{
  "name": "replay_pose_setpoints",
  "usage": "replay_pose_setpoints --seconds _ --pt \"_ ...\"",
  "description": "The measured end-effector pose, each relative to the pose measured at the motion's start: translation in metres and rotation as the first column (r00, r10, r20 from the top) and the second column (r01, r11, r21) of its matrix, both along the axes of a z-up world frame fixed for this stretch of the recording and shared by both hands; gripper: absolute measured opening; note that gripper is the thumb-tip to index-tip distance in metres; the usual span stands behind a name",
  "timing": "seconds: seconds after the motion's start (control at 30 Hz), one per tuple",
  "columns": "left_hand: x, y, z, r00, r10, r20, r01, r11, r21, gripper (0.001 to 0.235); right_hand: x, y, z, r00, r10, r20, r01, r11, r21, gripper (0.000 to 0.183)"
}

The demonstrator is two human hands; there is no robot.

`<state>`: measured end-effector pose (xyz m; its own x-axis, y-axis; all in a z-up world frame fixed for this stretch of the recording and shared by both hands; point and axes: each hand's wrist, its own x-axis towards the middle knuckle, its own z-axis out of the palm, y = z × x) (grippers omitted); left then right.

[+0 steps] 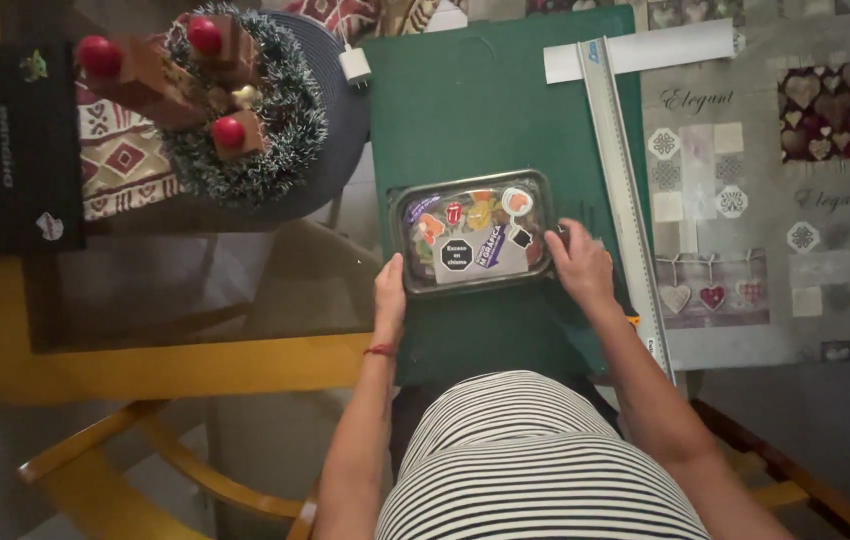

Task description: Sorting and organizing a variety of stickers into a plastic tray at a design station.

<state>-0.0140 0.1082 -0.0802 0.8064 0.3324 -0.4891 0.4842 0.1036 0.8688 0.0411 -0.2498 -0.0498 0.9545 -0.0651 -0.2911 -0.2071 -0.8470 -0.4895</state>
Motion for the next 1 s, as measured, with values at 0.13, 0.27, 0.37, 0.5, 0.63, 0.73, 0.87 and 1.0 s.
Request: replay_pose_setpoints --seconds 0.13,0.27,0.37,0.5,0.63,0.73,0.87,1.0 --pt "0.004 0.033 -0.017 0.975 -0.177 -0.137 0.215 0.909 0.356 0.041 0.028 0.038 0.016 0.933 0.118 0.341 -0.098 0.992 -0.076 0.056" --pt "0.028 0.037 0.018 0.968 -0.217 -0.129 0.252 0.865 0.433 0.037 0.041 0.077 0.022 0.816 0.324 0.479 -0.341 0.939 -0.054 0.073" --pt "0.066 0.031 0.040 0.990 -0.138 -0.033 0.141 0.919 0.368 0.039 0.045 0.086 0.009 0.817 0.360 0.450 -0.346 0.931 -0.116 0.074" --pt "0.118 0.033 0.008 0.991 -0.132 -0.023 0.132 0.927 0.352 0.031 0.048 0.084 -0.007 0.767 0.396 0.505 -0.332 0.918 -0.215 0.074" --pt "0.137 0.039 -0.046 0.992 -0.119 -0.032 0.123 0.942 0.312 0.023 0.049 0.085 -0.004 0.764 0.383 0.519 -0.321 0.924 -0.209 0.074" --pt "0.137 0.038 -0.035 0.990 -0.128 -0.059 0.140 0.932 0.333 0.021 0.049 0.086 -0.002 0.773 0.368 0.517 -0.322 0.929 -0.180 0.073" --pt "0.138 0.035 -0.010 0.957 -0.271 -0.098 0.287 0.856 0.430 0.029 0.052 0.081 -0.012 0.790 0.368 0.490 -0.313 0.930 -0.193 0.072" --pt "0.151 0.026 0.020 0.857 -0.483 -0.179 0.485 0.637 0.599 0.038 0.075 0.060 -0.018 0.873 0.113 0.475 -0.200 0.970 0.136 0.034"
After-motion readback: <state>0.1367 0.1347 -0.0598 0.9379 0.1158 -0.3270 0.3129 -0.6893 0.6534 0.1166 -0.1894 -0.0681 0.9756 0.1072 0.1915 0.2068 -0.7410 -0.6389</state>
